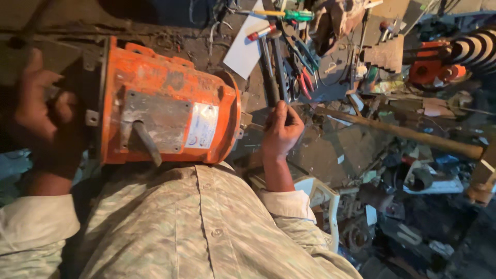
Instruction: The person works on an orange electric motor clamped in a bench vise in a cluttered workshop. They use a spanner to loosen and remove bolts from the motor housing, manipulate the end cover and shaft components by hand, and later handle the motor's fan cover and other parts while repositioning the motor on the workbench.
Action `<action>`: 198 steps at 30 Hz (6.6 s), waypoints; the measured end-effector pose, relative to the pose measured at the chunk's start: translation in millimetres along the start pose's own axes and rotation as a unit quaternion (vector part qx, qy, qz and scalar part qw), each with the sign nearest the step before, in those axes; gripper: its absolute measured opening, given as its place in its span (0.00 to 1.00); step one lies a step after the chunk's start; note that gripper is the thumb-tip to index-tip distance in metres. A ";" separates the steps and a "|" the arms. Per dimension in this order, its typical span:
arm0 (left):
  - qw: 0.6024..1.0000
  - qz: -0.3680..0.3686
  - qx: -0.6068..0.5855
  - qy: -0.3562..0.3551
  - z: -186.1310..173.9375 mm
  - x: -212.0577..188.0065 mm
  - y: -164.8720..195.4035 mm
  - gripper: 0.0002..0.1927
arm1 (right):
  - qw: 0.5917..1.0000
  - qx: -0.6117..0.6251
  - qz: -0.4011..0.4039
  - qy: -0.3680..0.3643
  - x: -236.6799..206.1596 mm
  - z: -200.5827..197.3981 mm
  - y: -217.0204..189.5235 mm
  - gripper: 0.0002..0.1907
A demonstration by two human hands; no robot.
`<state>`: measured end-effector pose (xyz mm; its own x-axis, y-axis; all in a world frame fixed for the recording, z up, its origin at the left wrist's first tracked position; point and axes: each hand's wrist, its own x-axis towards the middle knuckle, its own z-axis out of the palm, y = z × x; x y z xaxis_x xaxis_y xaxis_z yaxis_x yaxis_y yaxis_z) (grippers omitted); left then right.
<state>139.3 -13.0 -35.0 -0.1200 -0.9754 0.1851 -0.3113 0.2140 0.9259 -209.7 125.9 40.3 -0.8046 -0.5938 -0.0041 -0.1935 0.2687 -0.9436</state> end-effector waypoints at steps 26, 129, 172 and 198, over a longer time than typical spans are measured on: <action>0.997 -0.010 -0.033 0.063 -1.9 36.2 -29.2 0.18 | 0.979 0.077 -0.072 -0.172 88.4 -17.7 71.9 0.21; 0.872 0.282 0.394 0.066 78.9 -1.5 104.3 0.11 | 0.759 -0.314 -0.497 -0.280 23.0 -16.4 86.5 0.71; 0.867 0.309 0.379 0.100 83.1 1.9 97.7 0.10 | 0.878 0.227 0.224 -0.356 -66.2 -161.7 145.5 0.19; 0.932 0.265 0.229 0.095 82.7 7.5 110.8 0.14 | 0.903 0.115 -0.099 -0.403 -33.8 -35.2 -38.6 0.12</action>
<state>26.0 7.8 41.7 -0.2164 -0.7085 0.6717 -0.6304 0.6268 0.4580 -194.8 162.3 88.4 -0.0795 -0.9967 0.0192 -0.0919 -0.0119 -0.9957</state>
